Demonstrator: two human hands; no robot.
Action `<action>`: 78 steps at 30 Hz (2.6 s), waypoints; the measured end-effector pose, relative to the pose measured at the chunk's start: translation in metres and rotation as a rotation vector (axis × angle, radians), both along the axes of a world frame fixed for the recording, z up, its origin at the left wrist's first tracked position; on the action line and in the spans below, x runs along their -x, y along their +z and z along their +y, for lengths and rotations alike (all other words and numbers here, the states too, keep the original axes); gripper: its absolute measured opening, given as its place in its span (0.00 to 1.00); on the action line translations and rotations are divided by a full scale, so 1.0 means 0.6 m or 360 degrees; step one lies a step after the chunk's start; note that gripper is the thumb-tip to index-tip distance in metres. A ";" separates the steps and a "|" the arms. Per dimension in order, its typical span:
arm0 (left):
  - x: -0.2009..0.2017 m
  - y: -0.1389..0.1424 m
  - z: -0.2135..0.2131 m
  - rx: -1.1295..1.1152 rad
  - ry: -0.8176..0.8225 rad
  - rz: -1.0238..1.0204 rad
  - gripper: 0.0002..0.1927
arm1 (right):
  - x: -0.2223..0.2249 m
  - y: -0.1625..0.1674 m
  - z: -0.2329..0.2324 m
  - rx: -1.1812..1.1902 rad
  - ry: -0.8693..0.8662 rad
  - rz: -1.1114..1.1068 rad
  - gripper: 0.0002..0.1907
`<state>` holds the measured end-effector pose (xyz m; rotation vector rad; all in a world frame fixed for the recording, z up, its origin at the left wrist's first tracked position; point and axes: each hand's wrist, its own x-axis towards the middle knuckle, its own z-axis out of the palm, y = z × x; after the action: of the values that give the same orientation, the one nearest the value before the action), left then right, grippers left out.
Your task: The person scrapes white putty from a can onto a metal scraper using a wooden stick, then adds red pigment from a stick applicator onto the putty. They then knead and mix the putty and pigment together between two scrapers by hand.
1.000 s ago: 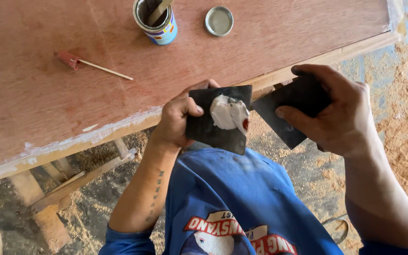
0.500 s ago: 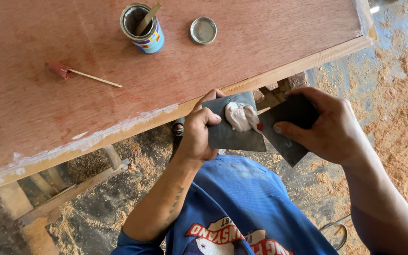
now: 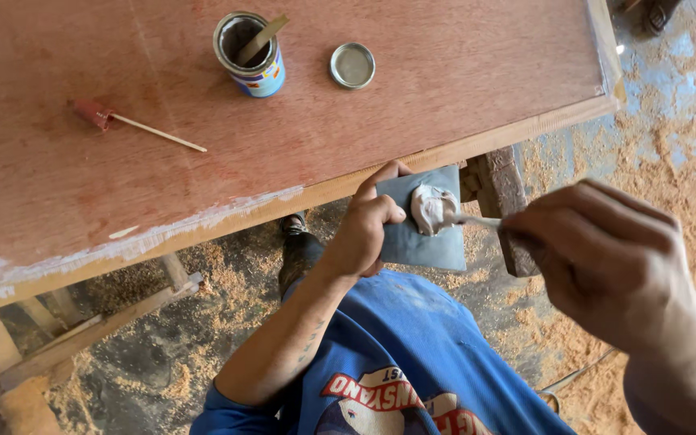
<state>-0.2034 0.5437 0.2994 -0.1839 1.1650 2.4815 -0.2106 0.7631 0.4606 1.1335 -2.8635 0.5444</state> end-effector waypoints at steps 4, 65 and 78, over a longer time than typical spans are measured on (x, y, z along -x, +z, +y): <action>-0.003 0.005 -0.025 0.0294 -0.0020 0.0012 0.21 | 0.000 0.020 -0.054 -0.0241 0.0207 0.0185 0.12; -0.052 -0.005 -0.100 0.0730 -0.0098 0.0375 0.17 | -0.016 -0.004 -0.115 -0.0084 0.0389 0.0356 0.15; -0.055 -0.014 -0.107 0.0643 -0.0005 0.0485 0.21 | -0.006 -0.003 -0.119 0.0043 0.0735 0.0244 0.15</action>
<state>-0.1704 0.4795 0.2907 0.0919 1.7854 2.2973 -0.2073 0.6920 0.4590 1.7582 -2.4575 0.4750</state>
